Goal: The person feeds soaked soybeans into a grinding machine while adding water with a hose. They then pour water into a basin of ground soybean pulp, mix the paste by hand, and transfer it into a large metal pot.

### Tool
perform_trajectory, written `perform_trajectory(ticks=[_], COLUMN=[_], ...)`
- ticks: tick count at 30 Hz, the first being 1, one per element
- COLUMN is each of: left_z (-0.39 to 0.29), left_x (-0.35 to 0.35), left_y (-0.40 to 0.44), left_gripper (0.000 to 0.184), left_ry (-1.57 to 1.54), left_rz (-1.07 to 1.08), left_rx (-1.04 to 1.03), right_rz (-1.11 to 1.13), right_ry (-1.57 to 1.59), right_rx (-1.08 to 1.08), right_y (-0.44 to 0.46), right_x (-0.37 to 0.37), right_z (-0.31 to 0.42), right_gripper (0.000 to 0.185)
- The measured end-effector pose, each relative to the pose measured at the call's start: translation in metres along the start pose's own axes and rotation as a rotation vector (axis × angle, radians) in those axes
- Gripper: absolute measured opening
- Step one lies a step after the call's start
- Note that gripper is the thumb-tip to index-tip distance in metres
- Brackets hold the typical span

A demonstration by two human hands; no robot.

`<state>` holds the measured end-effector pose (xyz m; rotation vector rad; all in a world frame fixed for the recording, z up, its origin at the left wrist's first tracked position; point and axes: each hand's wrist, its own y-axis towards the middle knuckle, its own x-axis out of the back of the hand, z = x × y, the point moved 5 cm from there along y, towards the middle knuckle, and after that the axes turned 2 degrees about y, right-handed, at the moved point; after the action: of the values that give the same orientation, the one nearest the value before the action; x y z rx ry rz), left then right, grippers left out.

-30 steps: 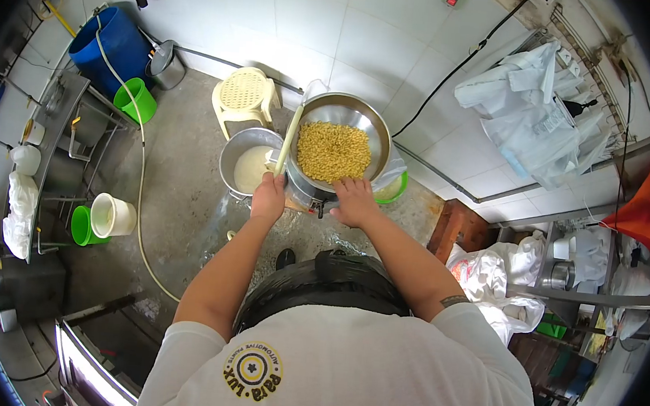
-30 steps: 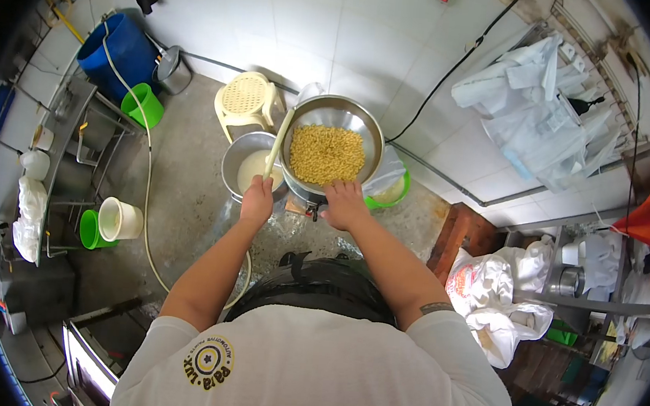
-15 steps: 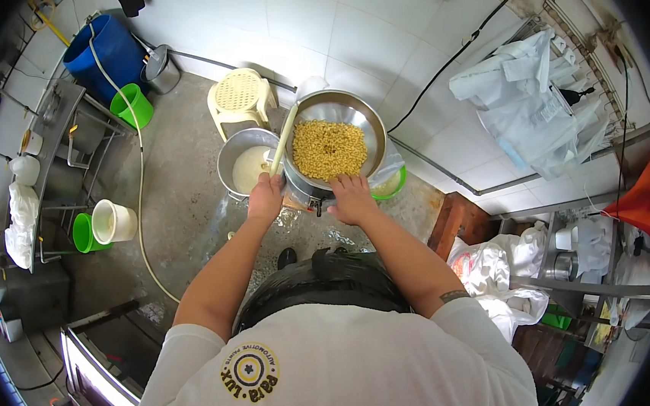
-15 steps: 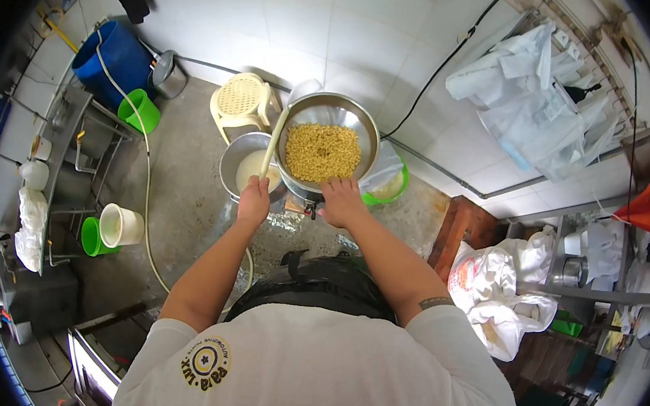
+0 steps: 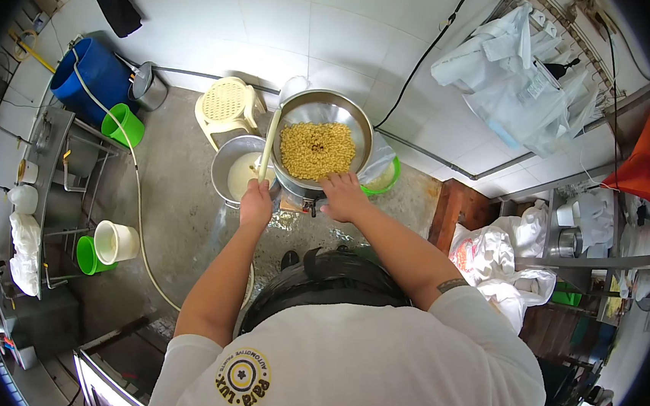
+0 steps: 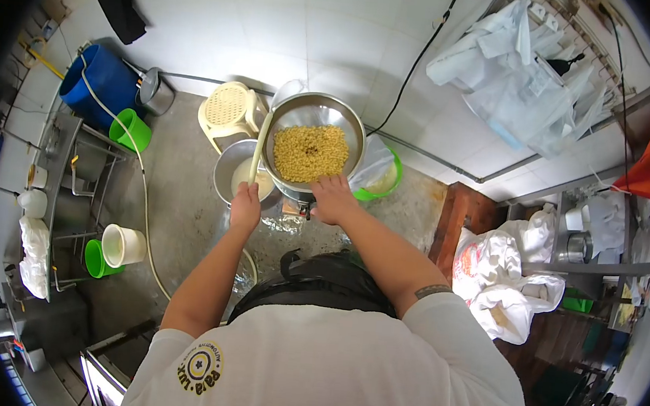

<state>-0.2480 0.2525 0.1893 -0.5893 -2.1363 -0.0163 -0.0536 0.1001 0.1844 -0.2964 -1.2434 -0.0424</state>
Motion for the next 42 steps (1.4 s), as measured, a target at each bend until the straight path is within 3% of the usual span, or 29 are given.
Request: perform_trajectory(ticks=[26,42], left_z=[0.0042,0.0079], left_x=[-0.0032,-0.0085], left_y=[-0.0034,-0.0049], left_gripper=[0.038,0.036], left_ry=[-0.03,-0.027], left_rz=[-0.013,-0.051], left_rx=[-0.022,-0.033], right_rz=[0.062,-0.01], right_ry=[-0.002,0.006], right_rx=[-0.029,-0.013], right_y=[0.0008,-0.001], right_x=[0.0028,-0.0023], right_z=[0.0044,-0.0013], right_gripper=[0.079,0.076])
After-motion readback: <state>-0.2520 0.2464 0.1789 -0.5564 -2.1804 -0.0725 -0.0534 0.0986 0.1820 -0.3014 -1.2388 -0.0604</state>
